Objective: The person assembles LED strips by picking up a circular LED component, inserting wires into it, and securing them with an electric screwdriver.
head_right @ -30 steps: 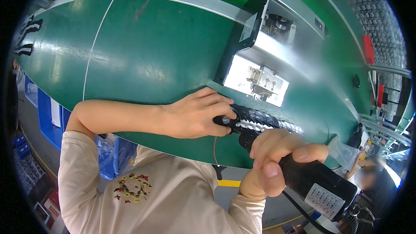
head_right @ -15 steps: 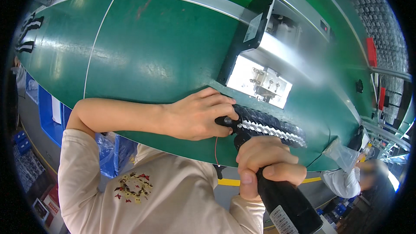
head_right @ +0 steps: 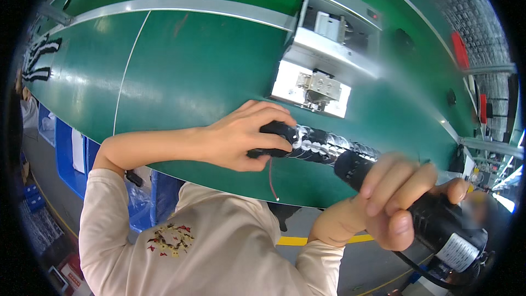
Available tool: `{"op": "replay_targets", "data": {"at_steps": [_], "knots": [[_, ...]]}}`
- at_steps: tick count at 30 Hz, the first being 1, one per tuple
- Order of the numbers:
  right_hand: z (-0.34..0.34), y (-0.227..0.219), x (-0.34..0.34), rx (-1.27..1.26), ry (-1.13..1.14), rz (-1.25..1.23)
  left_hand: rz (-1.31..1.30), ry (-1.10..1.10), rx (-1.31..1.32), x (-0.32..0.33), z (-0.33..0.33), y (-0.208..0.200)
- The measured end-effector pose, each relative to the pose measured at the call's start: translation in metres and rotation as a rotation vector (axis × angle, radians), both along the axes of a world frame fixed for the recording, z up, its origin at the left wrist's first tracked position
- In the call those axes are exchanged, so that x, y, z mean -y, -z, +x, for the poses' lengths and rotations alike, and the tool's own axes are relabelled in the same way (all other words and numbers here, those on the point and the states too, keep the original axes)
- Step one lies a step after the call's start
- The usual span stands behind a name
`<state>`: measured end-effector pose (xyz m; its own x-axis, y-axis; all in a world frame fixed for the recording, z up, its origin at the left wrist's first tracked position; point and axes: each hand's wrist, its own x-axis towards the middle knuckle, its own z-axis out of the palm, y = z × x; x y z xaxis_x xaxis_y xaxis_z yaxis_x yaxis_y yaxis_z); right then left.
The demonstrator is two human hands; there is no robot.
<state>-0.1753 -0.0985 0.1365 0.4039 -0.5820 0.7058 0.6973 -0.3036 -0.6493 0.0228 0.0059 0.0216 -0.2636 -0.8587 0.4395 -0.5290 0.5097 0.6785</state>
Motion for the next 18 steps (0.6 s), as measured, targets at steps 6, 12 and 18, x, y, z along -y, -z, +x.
{"op": "replay_targets", "data": {"at_steps": [6,12,18], "knots": [[-0.014,0.010,0.017,-0.035,0.033,0.023,0.331,0.178,0.242,-0.012,0.067,-0.040],[-0.002,0.022,0.017,-0.073,0.131,-0.027,-0.108,-0.702,0.103,0.027,0.134,0.003],[-0.007,0.031,0.018,-0.125,0.237,-0.018,-0.052,-1.048,0.318,0.032,0.255,0.033]]}}
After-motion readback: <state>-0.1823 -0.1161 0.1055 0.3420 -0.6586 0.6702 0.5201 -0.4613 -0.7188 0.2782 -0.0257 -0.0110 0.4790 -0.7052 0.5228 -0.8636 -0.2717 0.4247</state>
